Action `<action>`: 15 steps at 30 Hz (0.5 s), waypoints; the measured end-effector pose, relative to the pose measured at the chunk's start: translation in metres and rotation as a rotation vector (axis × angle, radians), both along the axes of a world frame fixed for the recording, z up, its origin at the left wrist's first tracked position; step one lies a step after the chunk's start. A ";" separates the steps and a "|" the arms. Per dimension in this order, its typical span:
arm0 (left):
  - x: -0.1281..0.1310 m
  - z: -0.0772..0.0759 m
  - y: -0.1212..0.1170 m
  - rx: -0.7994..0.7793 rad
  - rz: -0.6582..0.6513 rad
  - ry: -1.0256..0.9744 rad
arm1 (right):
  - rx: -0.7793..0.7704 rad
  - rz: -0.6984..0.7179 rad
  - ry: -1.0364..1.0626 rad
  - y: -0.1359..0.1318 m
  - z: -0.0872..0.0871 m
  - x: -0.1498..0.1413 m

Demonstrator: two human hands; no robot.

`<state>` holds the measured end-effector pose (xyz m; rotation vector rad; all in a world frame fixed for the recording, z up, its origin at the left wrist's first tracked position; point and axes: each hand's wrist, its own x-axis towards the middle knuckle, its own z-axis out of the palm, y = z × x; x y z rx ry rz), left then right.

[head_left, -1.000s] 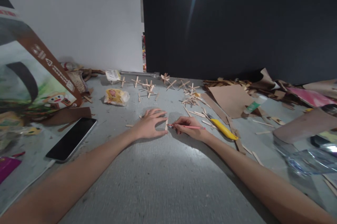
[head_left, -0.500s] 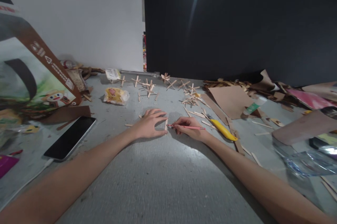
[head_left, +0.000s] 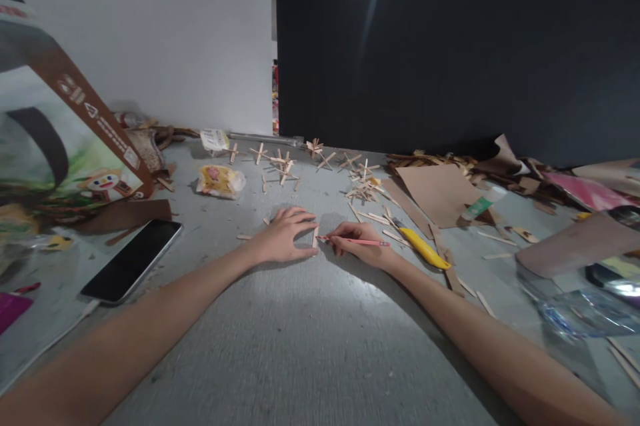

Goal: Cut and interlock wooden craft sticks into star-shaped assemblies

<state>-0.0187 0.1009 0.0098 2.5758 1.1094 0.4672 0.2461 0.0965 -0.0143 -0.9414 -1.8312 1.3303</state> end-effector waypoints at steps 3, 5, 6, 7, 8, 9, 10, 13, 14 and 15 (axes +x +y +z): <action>0.001 0.001 -0.001 0.002 0.001 0.021 | 0.000 -0.002 0.026 0.000 -0.001 0.000; 0.001 0.001 -0.001 0.001 0.001 0.029 | 0.001 -0.002 0.024 0.000 -0.001 -0.001; 0.001 0.001 -0.001 0.002 0.001 0.030 | 0.001 -0.003 0.018 0.000 -0.001 -0.001; 0.001 0.001 -0.001 0.003 -0.002 0.030 | -0.001 -0.006 0.013 0.000 0.000 -0.001; 0.000 0.000 0.000 0.005 -0.005 0.030 | -0.003 -0.010 0.009 -0.001 0.000 -0.002; 0.000 0.000 0.000 0.008 -0.007 0.029 | -0.007 -0.014 0.009 -0.001 0.001 -0.002; 0.000 0.000 0.000 0.012 -0.010 0.027 | -0.011 -0.017 0.009 -0.001 0.002 -0.002; 0.000 0.000 0.000 0.018 -0.014 0.022 | -0.024 -0.013 -0.003 -0.001 0.003 -0.002; 0.000 0.000 0.000 0.018 -0.014 0.021 | -0.025 -0.009 -0.010 -0.001 0.004 -0.002; 0.000 0.000 0.000 0.017 -0.013 0.022 | -0.024 -0.006 -0.017 -0.001 0.004 -0.002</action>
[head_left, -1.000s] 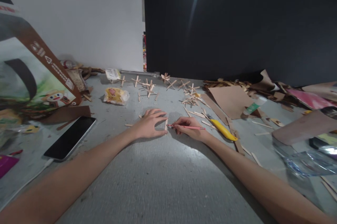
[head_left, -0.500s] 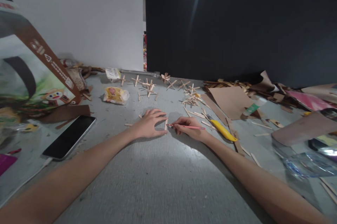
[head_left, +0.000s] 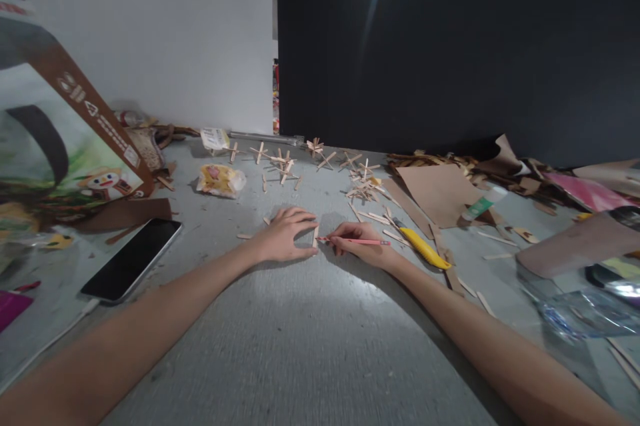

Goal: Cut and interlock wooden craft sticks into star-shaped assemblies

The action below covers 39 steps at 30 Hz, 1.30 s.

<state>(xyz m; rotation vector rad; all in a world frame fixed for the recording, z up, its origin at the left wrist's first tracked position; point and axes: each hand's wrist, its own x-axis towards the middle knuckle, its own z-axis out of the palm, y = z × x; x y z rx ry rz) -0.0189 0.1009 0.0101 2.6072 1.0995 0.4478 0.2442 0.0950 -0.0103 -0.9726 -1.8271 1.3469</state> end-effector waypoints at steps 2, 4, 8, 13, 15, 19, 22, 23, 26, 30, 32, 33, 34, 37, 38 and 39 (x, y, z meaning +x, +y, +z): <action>0.000 0.000 0.000 -0.007 0.000 0.008 | 0.008 -0.005 -0.003 0.000 0.000 0.000; 0.000 0.001 0.000 -0.016 -0.002 0.019 | 0.015 -0.012 0.003 0.000 0.000 0.000; 0.000 0.001 0.000 -0.024 -0.001 0.018 | 0.013 -0.007 -0.011 0.000 0.001 0.000; 0.000 0.000 0.000 -0.008 -0.003 0.014 | -0.006 -0.013 -0.009 -0.001 0.003 0.000; 0.000 0.000 0.000 -0.003 -0.005 0.014 | -0.006 -0.016 -0.012 -0.001 0.003 -0.001; 0.000 -0.001 0.000 0.001 -0.005 0.006 | 0.001 -0.030 -0.021 -0.002 0.004 -0.001; 0.000 -0.002 0.001 0.002 -0.004 0.007 | -0.005 -0.037 -0.025 -0.002 0.005 -0.001; 0.000 -0.002 0.001 0.003 -0.004 0.007 | -0.009 -0.033 -0.026 -0.002 0.005 -0.001; 0.000 -0.002 0.001 0.002 -0.003 0.005 | -0.013 -0.020 -0.024 -0.002 0.005 -0.001; 0.000 -0.002 0.001 -0.006 -0.001 0.001 | -0.004 -0.027 -0.021 -0.002 0.005 -0.001; 0.000 -0.002 0.001 -0.012 0.000 0.003 | 0.000 -0.032 -0.031 -0.002 0.006 -0.001; 0.000 -0.002 0.001 -0.015 0.000 0.003 | -0.003 -0.034 -0.038 -0.002 0.007 -0.001; 0.000 -0.002 0.001 -0.019 0.000 0.005 | -0.008 -0.034 -0.045 -0.002 0.007 -0.001; 0.000 -0.002 0.001 -0.016 -0.004 0.005 | -0.023 -0.036 -0.047 -0.002 0.007 -0.001; 0.000 -0.002 0.001 -0.012 -0.007 0.005 | -0.022 -0.037 -0.042 -0.001 0.007 -0.001; 0.000 -0.002 0.001 -0.007 -0.007 0.006 | -0.021 -0.039 -0.037 -0.001 0.007 -0.001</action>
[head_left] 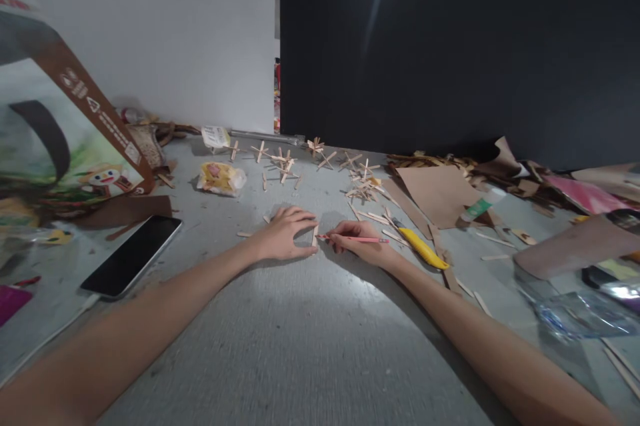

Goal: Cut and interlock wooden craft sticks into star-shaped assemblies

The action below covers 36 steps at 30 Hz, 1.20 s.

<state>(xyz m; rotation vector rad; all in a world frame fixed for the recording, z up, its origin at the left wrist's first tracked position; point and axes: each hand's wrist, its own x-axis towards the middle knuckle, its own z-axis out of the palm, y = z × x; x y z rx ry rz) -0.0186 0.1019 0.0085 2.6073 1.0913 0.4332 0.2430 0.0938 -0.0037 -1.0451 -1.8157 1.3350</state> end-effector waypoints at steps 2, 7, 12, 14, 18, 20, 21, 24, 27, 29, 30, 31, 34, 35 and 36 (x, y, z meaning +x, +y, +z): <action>0.000 0.001 0.000 0.007 0.001 0.004 | 0.000 -0.004 0.006 0.000 -0.001 0.000; 0.000 0.001 -0.001 0.010 0.007 0.012 | 0.000 -0.001 -0.007 0.001 -0.002 -0.001; 0.001 0.000 0.000 0.016 0.013 0.016 | 0.002 -0.009 -0.001 0.000 0.000 -0.001; 0.001 -0.001 0.000 0.020 0.013 0.010 | -0.001 0.002 -0.011 0.000 0.002 -0.001; 0.000 -0.001 0.000 0.019 0.005 -0.005 | -0.004 -0.006 -0.004 0.000 0.002 -0.001; 0.000 0.000 0.000 0.016 0.005 -0.005 | -0.002 -0.006 -0.002 0.000 0.002 -0.001; 0.000 0.000 0.000 0.013 0.007 -0.004 | -0.003 -0.003 -0.004 0.000 0.001 -0.001; 0.000 0.001 -0.001 -0.015 0.006 0.003 | -0.014 0.003 -0.004 0.000 0.002 -0.001; 0.000 0.002 -0.001 -0.027 0.007 0.004 | -0.017 -0.003 0.009 0.000 0.002 -0.002; 0.000 0.002 -0.001 -0.017 0.008 -0.001 | -0.016 0.001 0.018 0.000 0.002 -0.002; 0.000 0.002 -0.001 -0.013 0.008 0.000 | -0.018 0.005 0.020 0.000 0.002 -0.002; 0.000 0.002 -0.001 -0.009 0.009 0.003 | -0.018 0.006 0.023 0.000 0.001 -0.003; 0.000 0.001 -0.002 0.002 0.022 0.009 | -0.013 0.003 0.034 0.001 -0.002 -0.003; -0.001 0.001 -0.002 0.004 0.025 0.006 | -0.011 0.004 0.039 0.001 -0.003 -0.003; -0.001 0.001 -0.002 0.004 0.026 0.003 | -0.012 0.008 0.043 0.002 -0.003 -0.003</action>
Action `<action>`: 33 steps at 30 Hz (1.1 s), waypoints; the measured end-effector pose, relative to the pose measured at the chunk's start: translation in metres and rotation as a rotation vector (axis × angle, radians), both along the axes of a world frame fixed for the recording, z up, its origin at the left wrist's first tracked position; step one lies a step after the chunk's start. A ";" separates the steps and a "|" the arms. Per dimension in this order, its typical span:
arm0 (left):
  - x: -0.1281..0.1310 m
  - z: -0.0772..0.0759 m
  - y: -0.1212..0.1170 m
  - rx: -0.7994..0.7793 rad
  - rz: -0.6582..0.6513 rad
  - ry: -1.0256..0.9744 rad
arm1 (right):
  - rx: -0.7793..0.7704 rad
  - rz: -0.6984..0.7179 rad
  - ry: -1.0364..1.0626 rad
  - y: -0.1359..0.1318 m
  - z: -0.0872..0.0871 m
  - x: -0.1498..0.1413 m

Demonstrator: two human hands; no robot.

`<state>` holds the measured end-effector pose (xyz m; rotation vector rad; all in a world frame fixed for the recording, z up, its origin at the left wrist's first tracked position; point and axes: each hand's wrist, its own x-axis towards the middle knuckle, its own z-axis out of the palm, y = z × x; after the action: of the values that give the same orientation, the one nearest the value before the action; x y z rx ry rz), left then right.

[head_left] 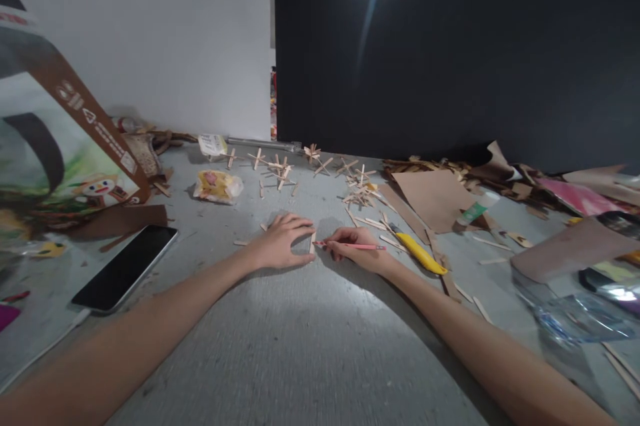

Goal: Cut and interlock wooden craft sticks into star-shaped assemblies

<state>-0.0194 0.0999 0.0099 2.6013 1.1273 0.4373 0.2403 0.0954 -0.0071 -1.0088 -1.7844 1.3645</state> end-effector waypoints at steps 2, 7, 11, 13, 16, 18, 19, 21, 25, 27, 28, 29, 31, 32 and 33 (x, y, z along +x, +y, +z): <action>0.000 0.000 0.000 -0.002 0.001 -0.002 | -0.002 0.013 -0.006 0.001 0.000 0.000; -0.001 0.000 0.000 0.002 -0.001 -0.013 | 0.020 0.016 -0.027 0.001 0.000 0.000; -0.001 0.000 0.001 0.004 -0.017 -0.021 | 0.015 0.022 -0.001 0.002 -0.002 0.000; -0.001 0.000 0.001 0.007 -0.018 -0.014 | 0.012 0.007 0.012 0.002 -0.004 0.001; -0.001 0.000 0.000 0.008 -0.005 -0.002 | -0.002 0.007 0.001 0.002 -0.004 0.001; -0.001 0.000 0.000 -0.008 0.001 -0.002 | -0.011 0.015 -0.007 0.002 -0.004 0.002; -0.001 0.000 0.000 -0.015 0.002 -0.003 | -0.012 0.016 -0.006 0.002 -0.004 0.002; -0.001 -0.001 0.000 -0.017 0.003 -0.007 | -0.010 0.018 0.001 0.002 -0.004 0.002; -0.001 -0.001 0.000 -0.003 0.000 -0.017 | 0.005 0.016 -0.003 0.000 -0.002 0.001; -0.001 -0.002 0.000 -0.009 0.001 -0.019 | 0.013 0.010 -0.022 -0.001 -0.001 0.001; -0.001 -0.002 0.000 -0.010 0.002 -0.017 | 0.015 0.008 -0.034 -0.001 0.000 0.000; -0.001 -0.002 0.000 -0.008 0.003 -0.013 | 0.017 0.008 -0.043 -0.001 0.000 0.000; -0.001 -0.001 0.000 0.000 0.005 -0.002 | 0.018 0.011 -0.049 -0.002 0.001 0.000; 0.000 -0.001 0.000 0.003 0.005 0.002 | 0.018 0.014 -0.048 -0.002 0.001 0.000; 0.000 -0.001 -0.001 0.005 0.004 0.005 | 0.015 0.017 -0.045 -0.002 0.001 0.000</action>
<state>-0.0195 0.0993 0.0092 2.6060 1.1349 0.4348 0.2407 0.0937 -0.0063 -1.0261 -1.8374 1.3469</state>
